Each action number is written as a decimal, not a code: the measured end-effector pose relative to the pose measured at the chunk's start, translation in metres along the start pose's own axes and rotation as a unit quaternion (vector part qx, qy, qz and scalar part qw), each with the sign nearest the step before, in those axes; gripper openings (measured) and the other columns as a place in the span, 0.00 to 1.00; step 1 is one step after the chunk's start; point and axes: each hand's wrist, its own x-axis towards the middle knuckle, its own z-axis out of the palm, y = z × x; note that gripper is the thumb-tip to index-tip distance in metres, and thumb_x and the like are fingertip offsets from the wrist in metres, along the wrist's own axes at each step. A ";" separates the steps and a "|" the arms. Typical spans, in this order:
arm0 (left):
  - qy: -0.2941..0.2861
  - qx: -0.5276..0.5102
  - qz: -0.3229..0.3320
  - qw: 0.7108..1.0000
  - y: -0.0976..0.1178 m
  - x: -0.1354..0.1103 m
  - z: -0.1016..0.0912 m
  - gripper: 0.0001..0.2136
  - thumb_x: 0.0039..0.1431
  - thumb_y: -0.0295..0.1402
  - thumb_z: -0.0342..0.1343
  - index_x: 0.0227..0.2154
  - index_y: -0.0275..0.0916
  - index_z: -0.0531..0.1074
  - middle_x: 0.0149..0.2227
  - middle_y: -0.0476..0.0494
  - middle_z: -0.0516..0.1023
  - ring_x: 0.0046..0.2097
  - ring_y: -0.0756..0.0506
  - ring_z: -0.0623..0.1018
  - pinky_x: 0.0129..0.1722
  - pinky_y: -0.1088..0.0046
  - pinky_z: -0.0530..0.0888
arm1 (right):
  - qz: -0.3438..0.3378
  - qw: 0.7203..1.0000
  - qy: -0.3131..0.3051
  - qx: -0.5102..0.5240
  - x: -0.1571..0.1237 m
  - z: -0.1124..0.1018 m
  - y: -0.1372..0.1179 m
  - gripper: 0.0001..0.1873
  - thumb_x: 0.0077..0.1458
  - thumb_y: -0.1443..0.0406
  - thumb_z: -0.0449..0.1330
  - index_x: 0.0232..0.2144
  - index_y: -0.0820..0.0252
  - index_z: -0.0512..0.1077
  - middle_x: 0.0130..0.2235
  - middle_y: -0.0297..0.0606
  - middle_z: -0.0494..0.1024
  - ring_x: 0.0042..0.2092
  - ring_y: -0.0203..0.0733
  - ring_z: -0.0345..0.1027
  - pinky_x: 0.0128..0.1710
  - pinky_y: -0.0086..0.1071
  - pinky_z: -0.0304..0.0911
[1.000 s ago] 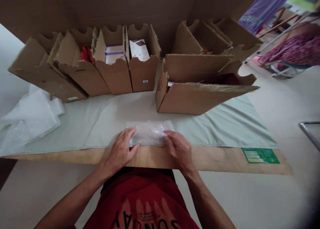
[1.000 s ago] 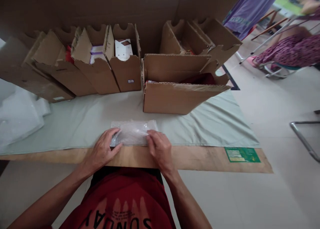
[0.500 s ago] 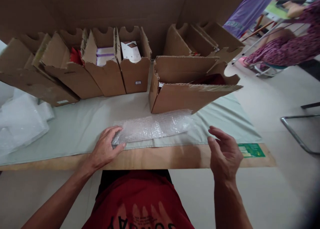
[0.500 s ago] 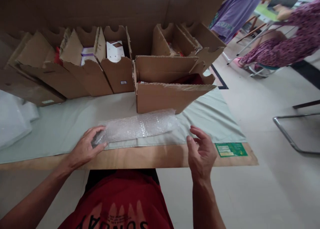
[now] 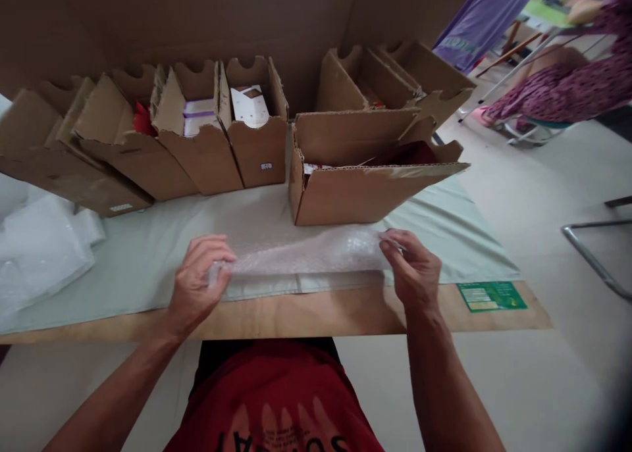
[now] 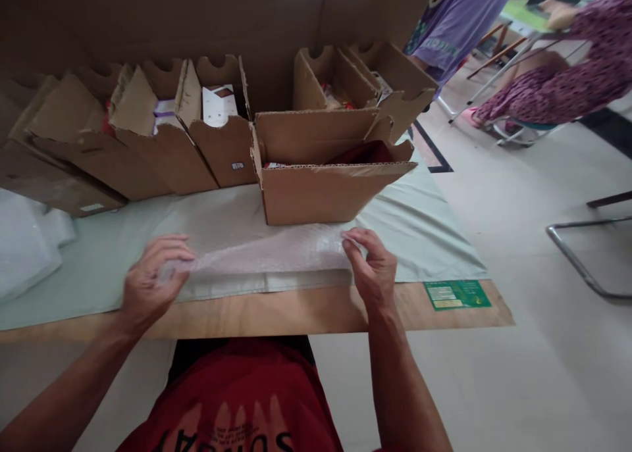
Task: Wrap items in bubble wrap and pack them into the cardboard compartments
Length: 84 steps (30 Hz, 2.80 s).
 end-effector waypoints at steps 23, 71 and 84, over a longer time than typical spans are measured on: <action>-0.277 0.099 0.031 0.955 0.021 -0.016 0.043 0.18 0.69 0.31 0.51 0.59 0.35 0.72 0.66 0.30 0.68 0.70 0.33 0.64 0.68 0.44 0.63 | -0.155 0.908 -0.351 -0.170 -0.061 0.073 -0.068 0.25 0.66 0.66 0.54 0.64 0.50 0.68 0.67 0.43 0.68 0.67 0.54 0.61 0.63 0.55 0.62; -0.129 -0.190 -0.407 0.884 -0.010 -0.031 -0.002 0.14 0.52 0.44 0.64 0.36 0.39 0.77 0.32 0.42 0.85 0.34 0.44 0.83 0.34 0.70 0.78 | 0.223 0.968 -0.118 0.005 -0.065 -0.042 -0.019 0.24 0.48 0.48 0.73 0.41 0.56 0.80 0.36 0.40 0.83 0.36 0.47 0.79 0.36 0.38 0.76; -0.071 -0.155 -0.438 0.883 -0.013 -0.028 0.012 0.14 0.52 0.45 0.62 0.33 0.39 0.74 0.23 0.51 0.78 0.25 0.49 0.76 0.28 0.73 0.75 | 0.189 0.978 -0.051 -0.074 -0.063 -0.032 -0.019 0.13 0.52 0.53 0.69 0.27 0.56 0.77 0.26 0.34 0.77 0.27 0.41 0.70 0.27 0.32 0.65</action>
